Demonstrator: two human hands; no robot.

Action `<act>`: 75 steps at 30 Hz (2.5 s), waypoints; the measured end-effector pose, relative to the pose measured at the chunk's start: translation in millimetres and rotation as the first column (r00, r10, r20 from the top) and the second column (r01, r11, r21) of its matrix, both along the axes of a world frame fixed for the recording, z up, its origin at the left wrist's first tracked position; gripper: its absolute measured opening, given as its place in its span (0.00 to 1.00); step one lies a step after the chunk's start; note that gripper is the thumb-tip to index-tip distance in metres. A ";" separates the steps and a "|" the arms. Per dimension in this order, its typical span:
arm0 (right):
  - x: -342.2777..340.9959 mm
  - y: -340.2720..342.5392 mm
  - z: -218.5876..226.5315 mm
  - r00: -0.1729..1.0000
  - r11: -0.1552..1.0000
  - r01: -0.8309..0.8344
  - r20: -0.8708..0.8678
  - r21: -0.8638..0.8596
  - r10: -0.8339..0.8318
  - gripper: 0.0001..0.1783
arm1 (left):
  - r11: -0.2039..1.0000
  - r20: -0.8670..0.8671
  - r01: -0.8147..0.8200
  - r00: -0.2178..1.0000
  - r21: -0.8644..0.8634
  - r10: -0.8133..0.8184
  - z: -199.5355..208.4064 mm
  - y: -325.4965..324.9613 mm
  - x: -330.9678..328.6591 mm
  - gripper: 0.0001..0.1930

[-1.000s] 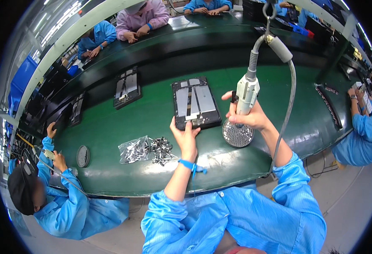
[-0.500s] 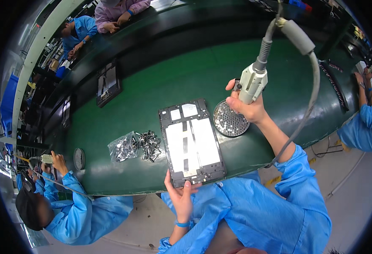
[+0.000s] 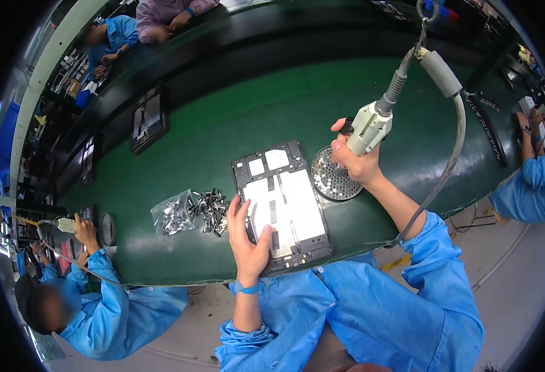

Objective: Assembling the internal components of a tablet device using an electric screwdriver.

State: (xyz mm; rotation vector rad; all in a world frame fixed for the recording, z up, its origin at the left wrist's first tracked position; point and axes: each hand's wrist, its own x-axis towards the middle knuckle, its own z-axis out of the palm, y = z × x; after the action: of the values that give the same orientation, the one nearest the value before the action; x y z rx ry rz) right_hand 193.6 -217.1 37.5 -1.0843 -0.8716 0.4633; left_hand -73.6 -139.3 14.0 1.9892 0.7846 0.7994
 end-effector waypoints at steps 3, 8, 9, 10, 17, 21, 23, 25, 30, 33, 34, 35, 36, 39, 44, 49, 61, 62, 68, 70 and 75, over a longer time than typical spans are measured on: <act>2.2 0.5 -2.0 1.000 1.000 0.015 0.001 -0.002 -0.015 0.15 | 0.983 0.235 0.052 0.972 -0.176 -0.009 -12.6 1.3 -4.7 0.28; 6.0 2.6 -6.0 0.999 1.000 0.030 0.015 -0.002 -0.030 0.15 | 0.985 0.198 0.069 0.980 -0.159 -0.037 -9.9 1.6 -3.6 0.29; 5.5 2.9 -6.7 0.999 0.999 0.032 0.020 0.002 -0.032 0.15 | 0.985 0.195 0.064 0.980 -0.162 -0.031 -10.3 1.6 -4.7 0.29; 5.1 3.2 -7.2 0.999 0.999 0.035 0.026 0.006 -0.035 0.15 | 0.984 0.192 0.058 0.981 -0.166 -0.026 -10.6 1.6 -5.3 0.28; 5.3 3.1 -7.7 1.000 1.000 0.012 0.006 0.006 -0.012 0.15 | 0.992 0.162 0.038 0.987 -0.118 -0.018 -9.3 2.6 -4.7 0.26; 4.8 3.4 -8.8 0.999 1.000 0.022 0.035 -0.006 -0.022 0.15 | 0.993 0.153 0.034 0.988 -0.117 -0.016 -8.6 2.5 -4.7 0.24; 3.8 3.2 -9.1 0.999 1.000 0.022 0.033 -0.004 -0.022 0.15 | 0.993 0.149 0.032 0.989 -0.116 -0.014 -8.3 2.2 -5.2 0.24; 3.8 3.4 -9.7 1.000 1.000 0.013 0.006 -0.021 -0.013 0.14 | 0.992 0.139 0.028 0.990 -0.120 -0.011 -6.2 1.6 -4.7 0.24; 13.6 1.0 -14.7 0.990 0.990 -0.143 -0.018 0.013 0.143 0.13 | 0.996 0.121 0.032 0.992 -0.089 -0.021 -5.0 2.5 -4.3 0.23; 19.3 1.1 -15.5 0.951 0.957 -0.284 -0.107 0.056 0.289 0.13 | 0.997 0.104 0.032 0.994 -0.072 -0.024 -4.8 2.2 -4.4 0.23; 19.2 1.6 -14.7 0.943 0.951 -0.302 -0.123 0.063 0.308 0.13 | 0.997 0.105 0.032 0.994 -0.074 -0.024 -4.8 2.4 -4.4 0.22; 13.5 2.3 -14.5 0.943 0.952 -0.301 -0.126 0.063 0.307 0.13 | 0.997 0.103 0.033 0.994 -0.075 -0.025 -5.1 2.6 -4.6 0.22; 1.3 4.7 -9.9 0.989 0.996 -0.084 -0.118 0.034 0.087 0.13 | 0.997 0.102 0.034 0.994 -0.072 -0.026 -5.4 2.4 -4.7 0.22; -6.6 4.5 -16.3 0.976 0.976 0.215 0.007 0.011 -0.216 0.12 | 0.995 0.113 0.034 0.993 -0.090 -0.023 -5.5 1.0 -3.7 0.22; 4.6 3.8 -13.6 0.997 0.997 -0.064 -0.039 -0.039 0.062 0.14 | 0.999 0.040 0.053 0.998 -0.001 -0.053 -3.9 3.5 -6.8 0.22; 4.1 3.4 -20.4 0.999 1.000 -0.009 0.034 -0.012 0.009 0.18 | 0.996 0.044 0.085 0.995 0.007 -0.085 -1.3 0.8 -5.6 0.24; 19.7 3.1 4.4 0.998 0.970 -0.030 0.060 0.242 0.016 0.24 | 0.880 -0.317 -0.108 0.907 0.463 0.278 19.8 39.3 -52.5 0.08; 20.1 1.7 5.8 0.998 0.970 -0.029 0.067 0.242 0.013 0.23 | 0.875 -0.336 -0.105 0.896 0.473 0.290 20.7 39.9 -55.1 0.07; 18.9 -1.3 8.7 0.997 0.982 0.004 0.077 0.188 -0.018 0.22 | 0.885 -0.314 -0.153 0.897 0.439 0.310 8.5 43.3 -65.3 0.05; 19.7 -1.1 7.7 0.995 0.981 -0.001 0.097 0.192 -0.018 0.22 | 0.885 -0.314 -0.151 0.898 0.440 0.309 9.3 42.8 -68.0 0.05; 23.2 -2.9 7.8 0.997 0.980 -0.001 0.074 0.197 -0.014 0.21 | 0.924 -0.059 -0.377 0.923 0.057 0.380 18.4 35.7 -67.2 0.01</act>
State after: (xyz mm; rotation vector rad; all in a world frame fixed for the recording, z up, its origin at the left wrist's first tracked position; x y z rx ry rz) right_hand 216.8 -220.1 45.3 -0.9266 -0.9594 0.3241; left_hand -140.9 -103.6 32.5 1.9376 1.2280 0.9788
